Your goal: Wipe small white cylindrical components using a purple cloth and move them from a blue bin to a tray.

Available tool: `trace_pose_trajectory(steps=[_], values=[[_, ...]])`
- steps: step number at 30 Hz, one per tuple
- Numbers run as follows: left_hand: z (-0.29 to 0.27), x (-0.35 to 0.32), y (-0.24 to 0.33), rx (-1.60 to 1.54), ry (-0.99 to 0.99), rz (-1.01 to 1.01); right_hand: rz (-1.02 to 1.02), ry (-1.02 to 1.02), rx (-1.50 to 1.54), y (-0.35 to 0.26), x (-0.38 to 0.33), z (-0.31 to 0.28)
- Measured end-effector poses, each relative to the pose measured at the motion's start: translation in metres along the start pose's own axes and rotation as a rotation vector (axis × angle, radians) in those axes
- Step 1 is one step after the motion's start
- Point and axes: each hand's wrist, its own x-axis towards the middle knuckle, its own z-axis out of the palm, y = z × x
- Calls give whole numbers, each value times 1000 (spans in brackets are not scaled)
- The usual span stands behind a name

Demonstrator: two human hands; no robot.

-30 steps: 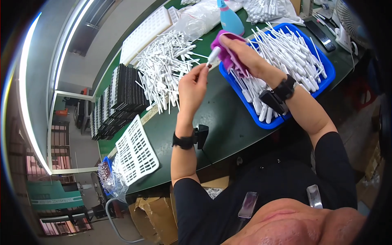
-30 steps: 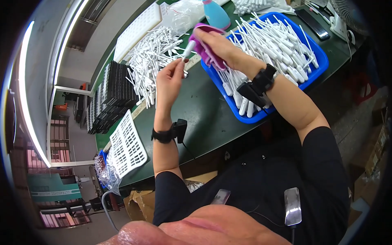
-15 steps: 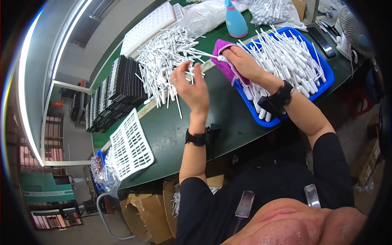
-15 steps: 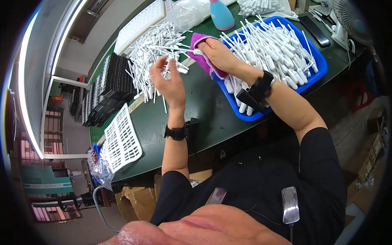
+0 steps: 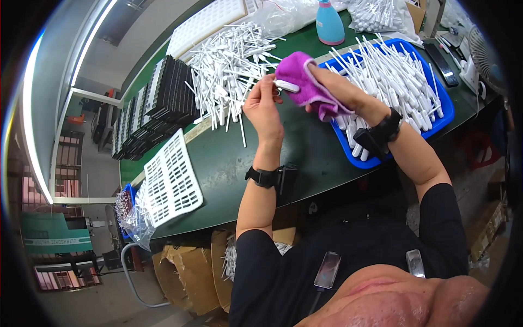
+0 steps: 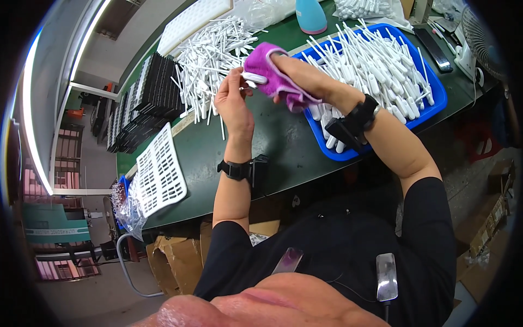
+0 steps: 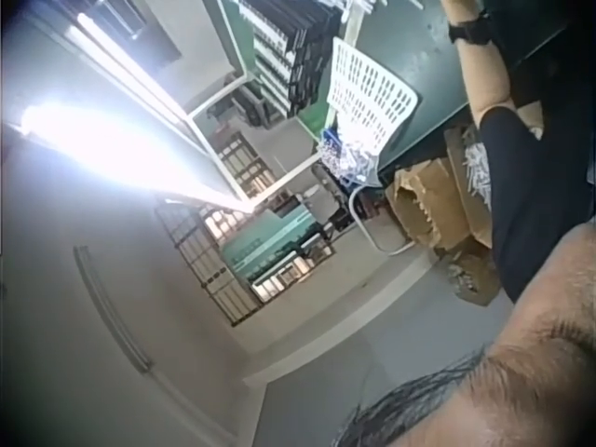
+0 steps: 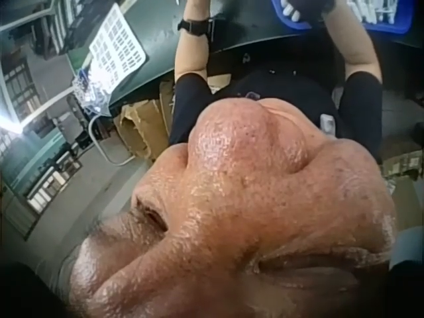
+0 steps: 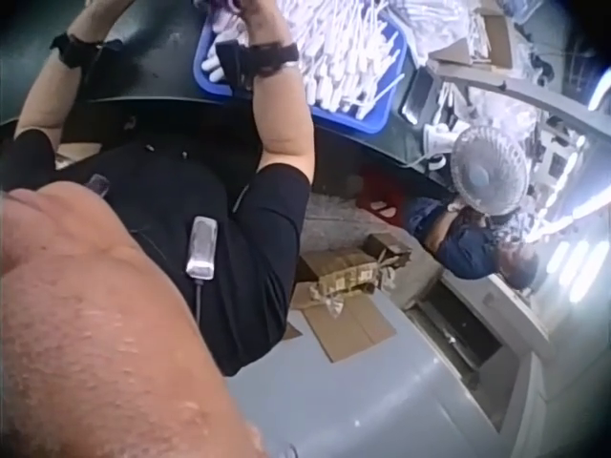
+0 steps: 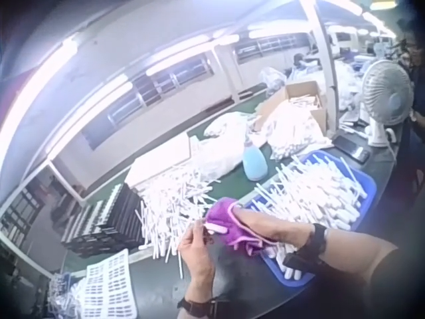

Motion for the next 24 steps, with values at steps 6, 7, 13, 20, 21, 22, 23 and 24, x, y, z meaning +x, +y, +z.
trace_pose_trajectory(steps=[6, 7, 13, 20, 21, 22, 23, 24], values=[[13, -13, -5, 20, 37, -6, -385, 22, -514, 27, 28, 0], [9, -12, -1, 5, -27, -37, -387, 22, -386, 27, 29, 1], [-3, -4, 9, -216, -204, -144, -118, 36, -42, 12, 16, -2], [-20, -1, 0, -346, -228, -392, -457, -163, 358, -3, -10, -36], [-31, 1, -7, -360, -341, -445, -460, 62, 339, -12, -19, -12], [-31, 1, -8, -360, -334, -445, -460, 293, 314, -22, -31, 10], [-30, 1, -8, -379, -305, -472, -456, 523, 285, -25, -35, 20], [-23, 0, -8, -401, -286, -499, -457, 527, 283, -24, -33, 14]])
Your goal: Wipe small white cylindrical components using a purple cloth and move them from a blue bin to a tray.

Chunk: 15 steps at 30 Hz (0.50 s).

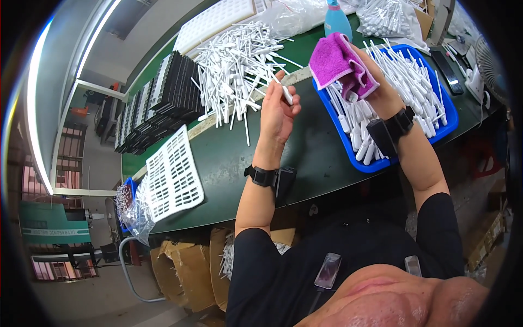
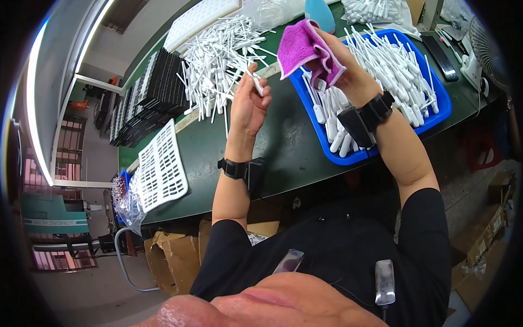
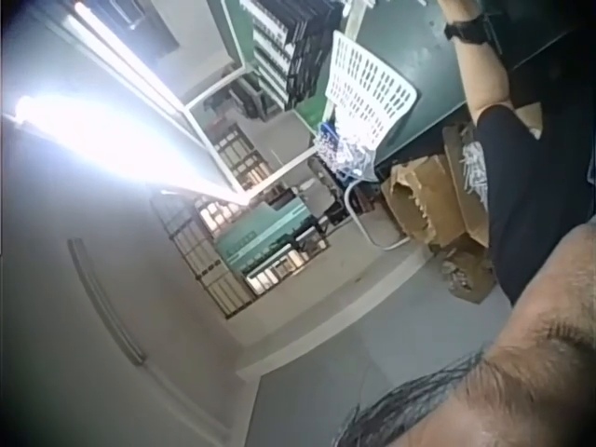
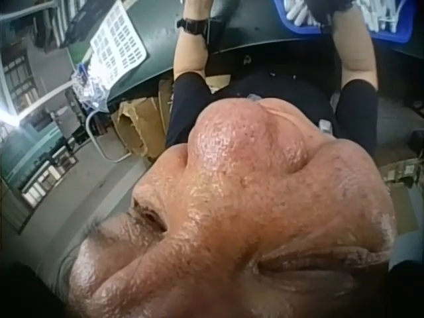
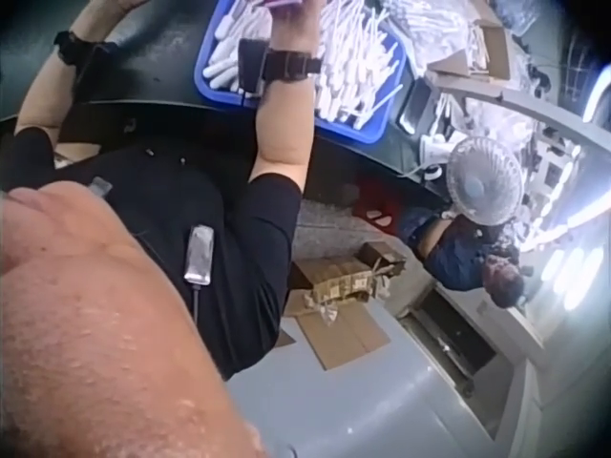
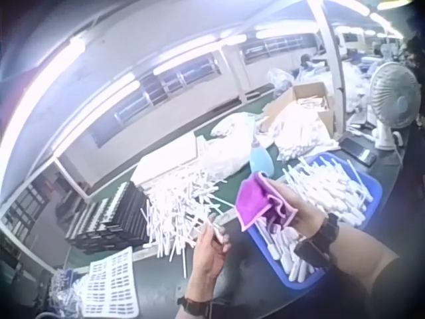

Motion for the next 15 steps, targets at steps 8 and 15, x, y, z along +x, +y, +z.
trace_pose_trajectory(steps=[8, 15], values=[[2, 2, -2, 28, 8, 40, 131, -163, 253, 25, 45, -27], [12, 3, -2, 30, 46, 84, 70, -474, 431, 27, 70, -60]])
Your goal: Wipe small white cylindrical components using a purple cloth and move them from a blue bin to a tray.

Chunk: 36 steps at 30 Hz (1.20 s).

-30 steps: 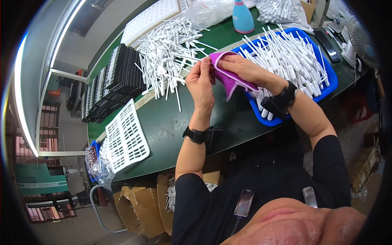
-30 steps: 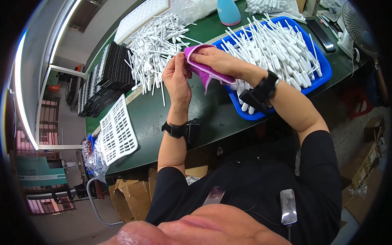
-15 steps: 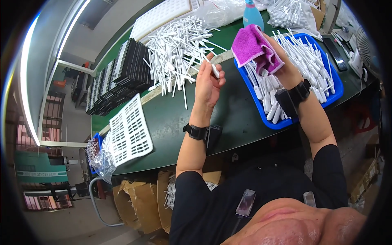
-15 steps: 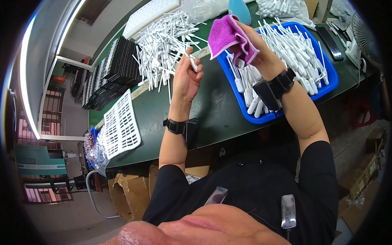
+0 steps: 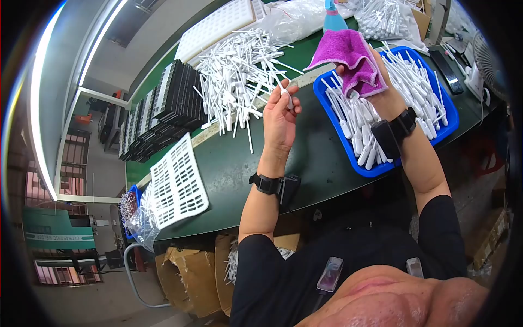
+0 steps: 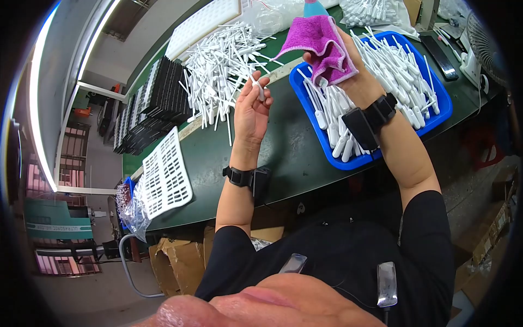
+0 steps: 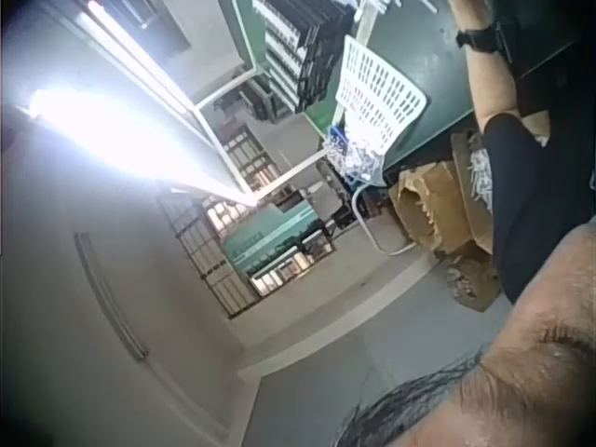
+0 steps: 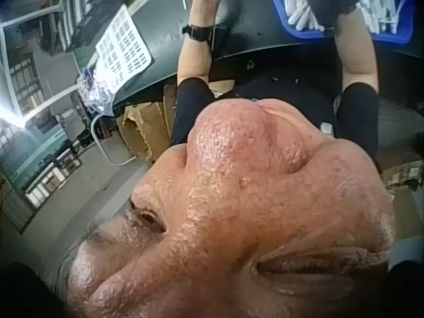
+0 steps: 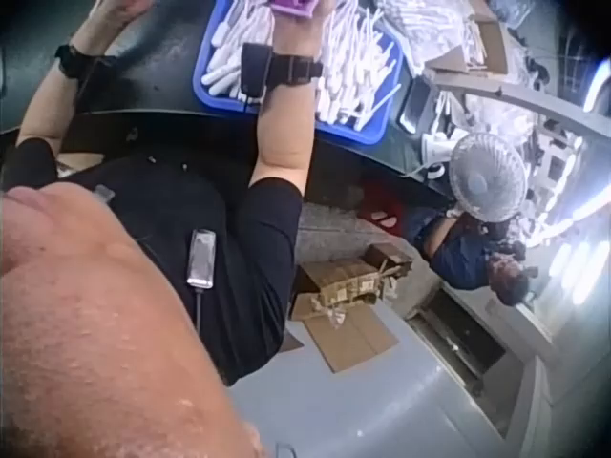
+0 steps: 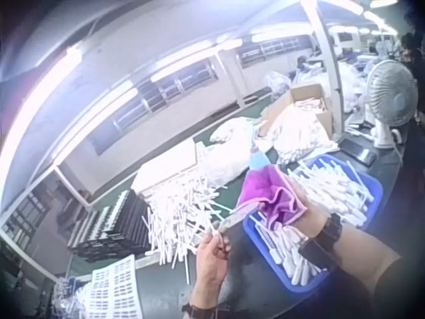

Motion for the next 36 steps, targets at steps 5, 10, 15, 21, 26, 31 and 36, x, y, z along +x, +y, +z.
trace_pose_trajectory(steps=[5, 10, 15, 21, 26, 31, 36], values=[[15, -3, 3, 31, 23, 38, -86, 218, 66, 2, -3, 30], [35, -7, -3, 164, 40, 17, -84, 248, 34, 16, -1, 27], [47, -15, -29, 395, -107, -91, 89, 52, -533, 32, -13, 26], [73, -19, -38, -83, -312, -539, -120, 297, 18, 10, -1, 8], [93, -15, -46, 42, -252, -617, -163, 245, 252, -21, 1, 2], [104, -15, -56, 1614, -182, 553, -293, 441, 107, -40, 1, -28], [105, 19, -41, 1765, -147, 359, -328, 89, 290, -85, -20, -10]])
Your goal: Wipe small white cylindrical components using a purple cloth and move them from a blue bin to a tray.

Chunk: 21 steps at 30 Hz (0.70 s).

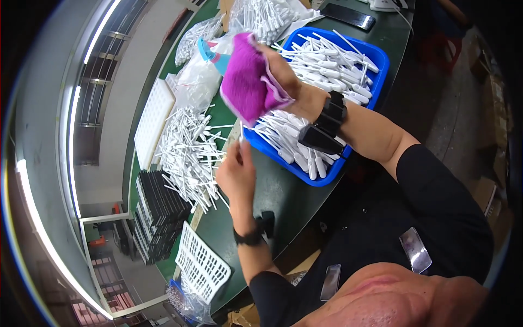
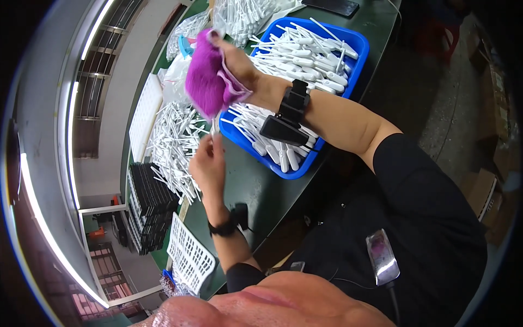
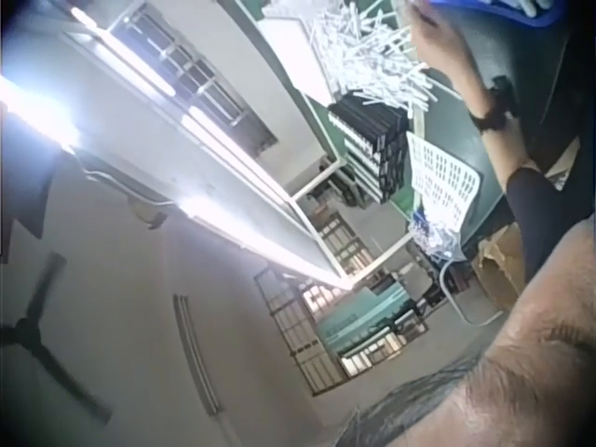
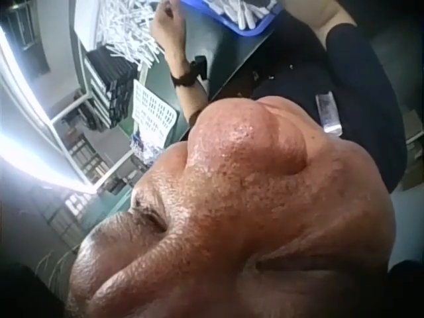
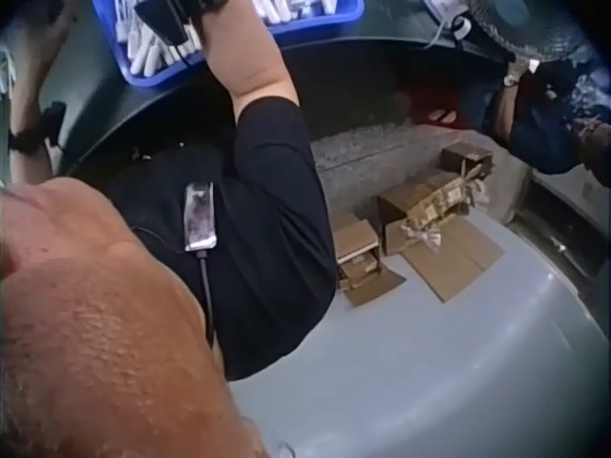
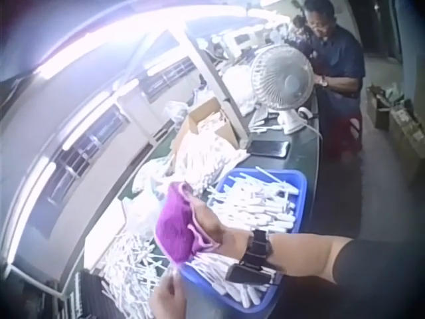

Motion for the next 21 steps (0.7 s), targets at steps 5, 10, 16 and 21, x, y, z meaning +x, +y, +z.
trace_pose_trajectory(steps=[5, 10, 16, 21], values=[[-8, 40, -41, -978, -242, 162, 343, -321, -129, 63, -3, 18], [16, 34, 14, -999, -185, 473, -361, -312, -953, 54, -47, -1], [35, 69, -31, -602, -110, 373, -272, -438, -625, 43, -14, -26], [7, 63, -106, 173, 91, -84, 21, -530, -207, 51, -3, -8]])
